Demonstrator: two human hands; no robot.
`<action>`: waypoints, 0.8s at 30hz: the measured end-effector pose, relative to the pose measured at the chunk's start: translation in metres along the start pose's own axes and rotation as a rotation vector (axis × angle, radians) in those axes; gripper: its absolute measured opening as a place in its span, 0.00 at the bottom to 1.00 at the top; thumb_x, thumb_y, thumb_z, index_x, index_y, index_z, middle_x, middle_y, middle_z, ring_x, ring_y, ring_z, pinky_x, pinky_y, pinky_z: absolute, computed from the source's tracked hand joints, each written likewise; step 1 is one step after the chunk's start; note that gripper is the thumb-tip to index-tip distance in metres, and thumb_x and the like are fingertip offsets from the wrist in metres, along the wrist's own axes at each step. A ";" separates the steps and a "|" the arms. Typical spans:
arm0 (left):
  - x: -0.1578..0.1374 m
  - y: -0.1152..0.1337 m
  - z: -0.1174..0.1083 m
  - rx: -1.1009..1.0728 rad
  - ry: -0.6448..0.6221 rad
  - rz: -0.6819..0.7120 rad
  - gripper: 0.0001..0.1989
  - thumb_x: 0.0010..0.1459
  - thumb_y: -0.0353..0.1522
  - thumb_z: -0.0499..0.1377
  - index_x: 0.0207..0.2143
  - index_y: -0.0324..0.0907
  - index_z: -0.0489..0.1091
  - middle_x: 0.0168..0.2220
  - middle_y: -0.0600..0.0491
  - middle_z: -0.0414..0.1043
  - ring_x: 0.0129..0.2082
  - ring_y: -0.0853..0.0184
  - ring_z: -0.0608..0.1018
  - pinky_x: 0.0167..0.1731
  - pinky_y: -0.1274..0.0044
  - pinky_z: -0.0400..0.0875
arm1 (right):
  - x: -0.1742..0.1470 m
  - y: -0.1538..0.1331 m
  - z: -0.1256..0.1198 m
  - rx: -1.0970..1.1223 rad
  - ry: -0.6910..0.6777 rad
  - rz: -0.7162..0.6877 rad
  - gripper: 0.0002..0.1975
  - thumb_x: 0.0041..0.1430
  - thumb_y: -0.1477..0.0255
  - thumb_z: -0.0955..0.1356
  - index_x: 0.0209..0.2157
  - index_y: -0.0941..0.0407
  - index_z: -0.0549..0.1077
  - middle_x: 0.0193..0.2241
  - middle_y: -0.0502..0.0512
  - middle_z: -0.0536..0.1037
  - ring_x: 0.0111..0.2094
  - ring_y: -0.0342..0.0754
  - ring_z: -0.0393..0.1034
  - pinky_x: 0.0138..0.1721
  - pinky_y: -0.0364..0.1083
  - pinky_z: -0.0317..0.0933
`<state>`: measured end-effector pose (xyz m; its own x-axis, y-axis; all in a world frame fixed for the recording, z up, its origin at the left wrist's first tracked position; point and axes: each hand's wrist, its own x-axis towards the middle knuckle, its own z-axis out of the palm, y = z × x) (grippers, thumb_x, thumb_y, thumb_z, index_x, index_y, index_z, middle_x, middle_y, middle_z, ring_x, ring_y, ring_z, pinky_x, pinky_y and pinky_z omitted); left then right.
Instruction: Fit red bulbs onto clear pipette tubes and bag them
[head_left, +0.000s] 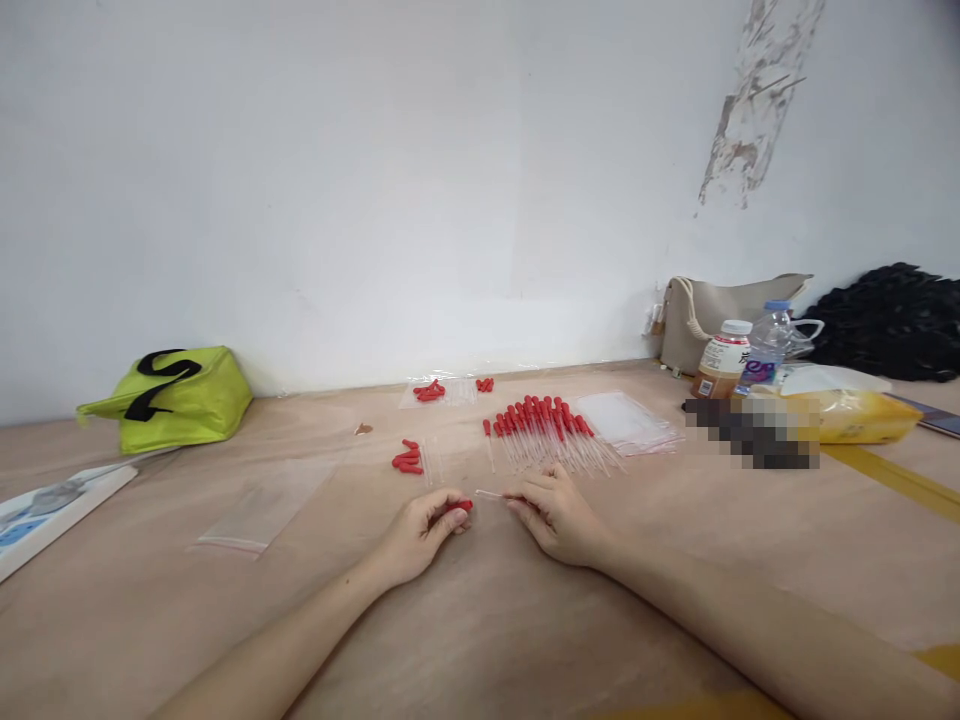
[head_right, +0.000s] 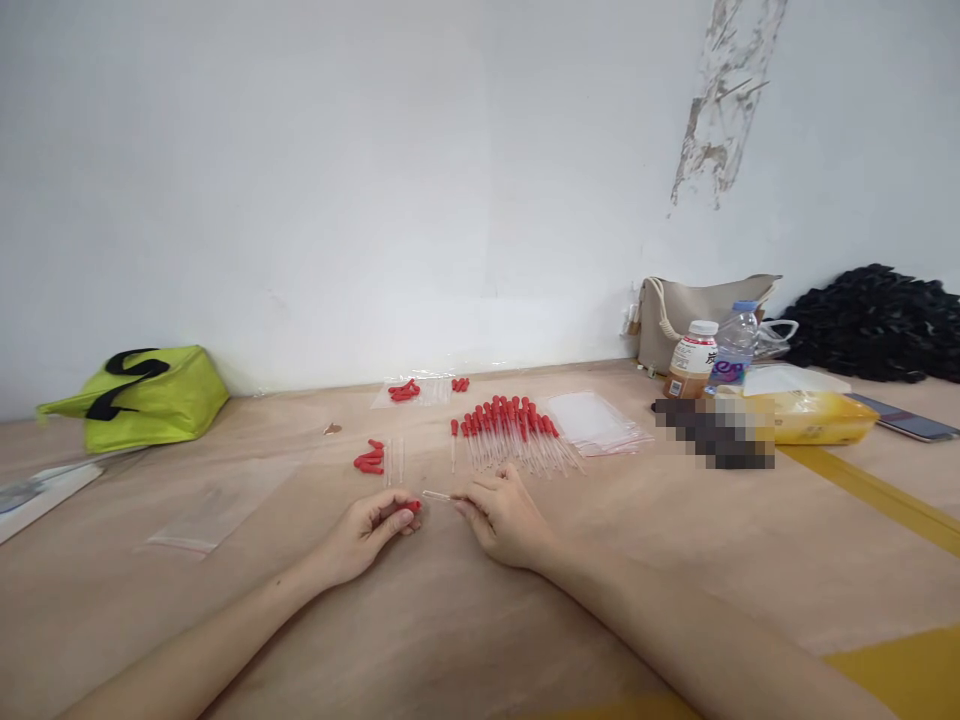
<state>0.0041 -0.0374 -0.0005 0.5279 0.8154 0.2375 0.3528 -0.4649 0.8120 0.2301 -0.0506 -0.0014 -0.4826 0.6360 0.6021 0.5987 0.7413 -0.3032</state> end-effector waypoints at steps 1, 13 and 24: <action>0.000 0.000 0.000 -0.003 0.000 0.005 0.10 0.58 0.36 0.49 0.36 0.39 0.65 0.31 0.52 0.69 0.32 0.69 0.72 0.34 0.77 0.67 | 0.000 0.000 0.000 -0.007 -0.005 -0.006 0.10 0.59 0.73 0.58 0.38 0.56 0.69 0.31 0.54 0.74 0.31 0.44 0.65 0.37 0.46 0.47; -0.003 0.007 0.002 0.128 0.031 0.011 0.10 0.58 0.36 0.49 0.32 0.40 0.67 0.24 0.55 0.67 0.25 0.72 0.70 0.27 0.81 0.66 | 0.001 -0.002 0.000 -0.057 -0.107 -0.068 0.12 0.60 0.72 0.58 0.39 0.54 0.71 0.28 0.52 0.74 0.29 0.41 0.64 0.37 0.46 0.45; -0.005 0.018 0.002 0.333 0.008 0.080 0.09 0.58 0.33 0.50 0.31 0.42 0.70 0.26 0.56 0.70 0.28 0.71 0.71 0.29 0.81 0.63 | 0.001 0.002 0.001 -0.179 -0.082 -0.122 0.12 0.58 0.74 0.59 0.36 0.53 0.73 0.26 0.52 0.73 0.25 0.40 0.60 0.34 0.47 0.41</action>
<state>0.0095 -0.0506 0.0115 0.5584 0.7738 0.2990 0.5442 -0.6137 0.5720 0.2300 -0.0480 -0.0019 -0.6046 0.5645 0.5620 0.6331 0.7687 -0.0911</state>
